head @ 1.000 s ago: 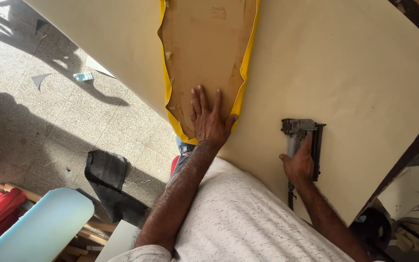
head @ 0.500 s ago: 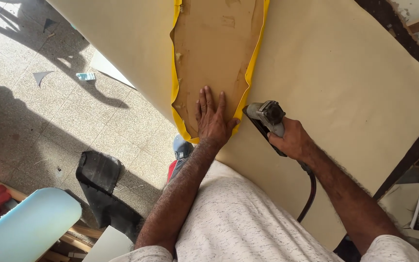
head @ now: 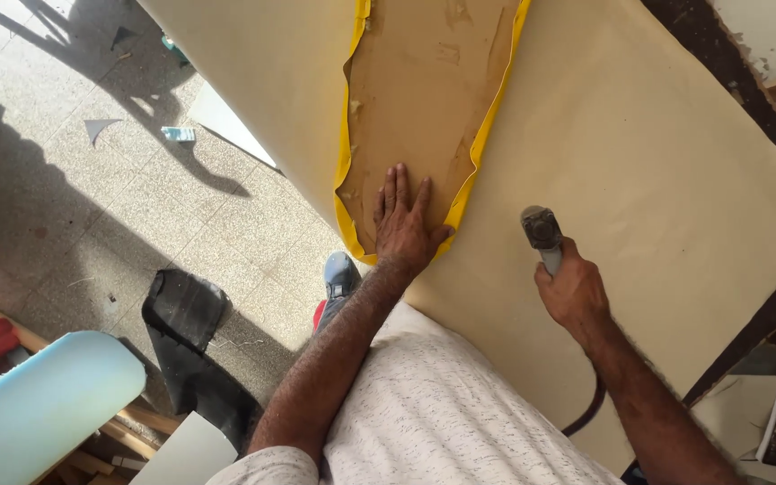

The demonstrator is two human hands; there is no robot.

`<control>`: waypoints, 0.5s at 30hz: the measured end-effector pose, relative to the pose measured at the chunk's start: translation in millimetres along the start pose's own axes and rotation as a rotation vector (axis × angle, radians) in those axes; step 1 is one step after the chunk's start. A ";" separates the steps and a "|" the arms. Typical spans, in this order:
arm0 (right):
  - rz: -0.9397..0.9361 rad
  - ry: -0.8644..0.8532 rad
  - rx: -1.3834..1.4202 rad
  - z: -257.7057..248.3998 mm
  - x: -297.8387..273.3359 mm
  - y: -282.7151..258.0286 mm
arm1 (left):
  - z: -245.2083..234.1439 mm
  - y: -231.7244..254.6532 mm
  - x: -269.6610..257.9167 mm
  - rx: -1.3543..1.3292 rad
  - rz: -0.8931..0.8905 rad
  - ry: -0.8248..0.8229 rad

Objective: Stretching yellow fabric over a furniture frame and securing it using a pneumatic staple gun.

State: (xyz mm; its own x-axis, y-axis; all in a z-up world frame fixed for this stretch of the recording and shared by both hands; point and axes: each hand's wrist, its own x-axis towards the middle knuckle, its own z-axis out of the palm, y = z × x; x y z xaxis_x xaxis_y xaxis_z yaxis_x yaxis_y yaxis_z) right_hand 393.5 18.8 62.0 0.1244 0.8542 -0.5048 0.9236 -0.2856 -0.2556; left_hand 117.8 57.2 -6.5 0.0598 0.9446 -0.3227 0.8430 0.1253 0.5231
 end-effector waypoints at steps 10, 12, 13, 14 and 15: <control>0.260 0.035 -0.243 70.1 -8.5 111.4 | 8.6 6.6 -2.9 0.006 0.015 0.061; -0.185 0.401 -0.138 65.6 2.9 94.7 | 19.4 5.8 -5.0 0.045 0.075 0.139; -0.184 0.406 -0.133 62.9 17.9 80.3 | 20.6 5.1 -10.9 0.050 0.079 0.142; -0.209 0.309 0.105 60.0 32.6 65.4 | 21.5 4.0 -16.9 -0.051 0.088 0.237; -0.235 0.213 0.345 57.6 49.3 48.9 | 21.5 1.6 -20.9 -0.150 0.100 0.334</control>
State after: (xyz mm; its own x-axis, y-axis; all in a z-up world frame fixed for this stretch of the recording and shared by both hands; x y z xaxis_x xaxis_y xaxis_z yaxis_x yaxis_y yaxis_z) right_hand 423.9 21.9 -22.9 0.0313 0.9729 -0.2291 0.7656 -0.1707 -0.6203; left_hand 129.3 31.1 -15.8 -0.0610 0.9981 -0.0023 0.7528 0.0476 0.6565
